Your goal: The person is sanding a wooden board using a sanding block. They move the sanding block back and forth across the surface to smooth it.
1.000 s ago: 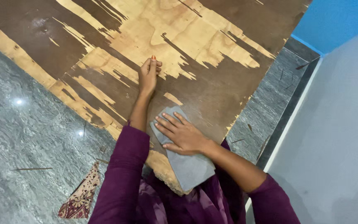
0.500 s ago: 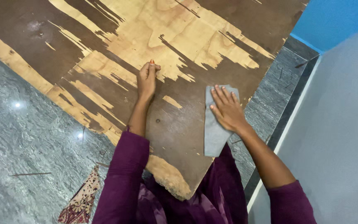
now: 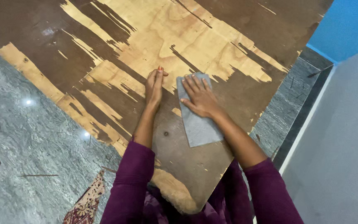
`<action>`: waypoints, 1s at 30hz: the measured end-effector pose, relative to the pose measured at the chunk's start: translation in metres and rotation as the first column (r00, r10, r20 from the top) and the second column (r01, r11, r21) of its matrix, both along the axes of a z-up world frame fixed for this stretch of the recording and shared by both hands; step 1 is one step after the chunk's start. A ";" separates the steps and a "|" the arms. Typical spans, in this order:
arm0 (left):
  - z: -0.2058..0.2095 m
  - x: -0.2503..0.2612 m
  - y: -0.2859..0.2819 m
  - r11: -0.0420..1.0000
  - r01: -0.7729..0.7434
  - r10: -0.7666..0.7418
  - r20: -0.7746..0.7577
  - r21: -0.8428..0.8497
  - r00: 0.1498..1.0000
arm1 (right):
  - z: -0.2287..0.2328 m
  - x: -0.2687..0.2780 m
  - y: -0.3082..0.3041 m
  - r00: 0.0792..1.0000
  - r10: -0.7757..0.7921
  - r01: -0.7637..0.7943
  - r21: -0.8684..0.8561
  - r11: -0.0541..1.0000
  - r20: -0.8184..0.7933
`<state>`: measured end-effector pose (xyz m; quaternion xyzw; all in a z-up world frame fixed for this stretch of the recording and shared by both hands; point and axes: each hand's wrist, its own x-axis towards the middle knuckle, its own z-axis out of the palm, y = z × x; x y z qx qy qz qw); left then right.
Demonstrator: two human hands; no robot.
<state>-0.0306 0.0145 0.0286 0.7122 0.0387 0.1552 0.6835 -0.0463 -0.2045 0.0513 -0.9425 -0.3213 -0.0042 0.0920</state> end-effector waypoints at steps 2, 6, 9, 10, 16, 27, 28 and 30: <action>-0.005 0.002 0.002 0.999 0.032 -0.033 -0.024 -0.039 0.999 | 0.005 -0.019 0.023 0.996 0.085 -0.085 0.002 0.996 -0.010; -0.016 0.011 0.004 0.991 0.112 -0.108 0.065 -0.072 0.992 | 0.012 -0.063 0.055 0.971 0.239 -0.238 -0.032 0.971 0.022; -0.023 0.018 0.007 0.987 0.140 -0.136 0.048 -0.078 0.989 | 0.015 -0.103 0.061 0.944 0.328 -0.328 -0.012 0.944 -0.022; -0.026 0.019 0.008 0.986 0.143 -0.142 0.026 -0.085 0.990 | 0.017 -0.117 0.061 0.933 0.358 -0.358 -0.007 0.934 -0.026; -0.039 0.014 0.006 0.976 0.181 -0.170 0.099 -0.120 0.980 | 0.032 -0.187 0.028 0.914 0.395 -0.391 0.057 0.919 -0.091; -0.031 -0.001 0.002 0.986 0.167 -0.164 0.123 -0.016 0.979 | 0.026 -0.176 -0.064 0.983 -0.182 0.181 -0.082 0.980 -0.012; -0.026 0.001 0.002 0.985 0.172 -0.169 0.136 -0.006 0.976 | 0.025 -0.171 -0.069 0.962 -0.271 0.270 -0.107 0.957 0.005; -0.021 -0.004 0.000 0.987 0.155 -0.158 0.124 0.033 0.980 | 0.019 -0.163 -0.076 0.928 -0.372 0.369 -0.128 0.921 0.001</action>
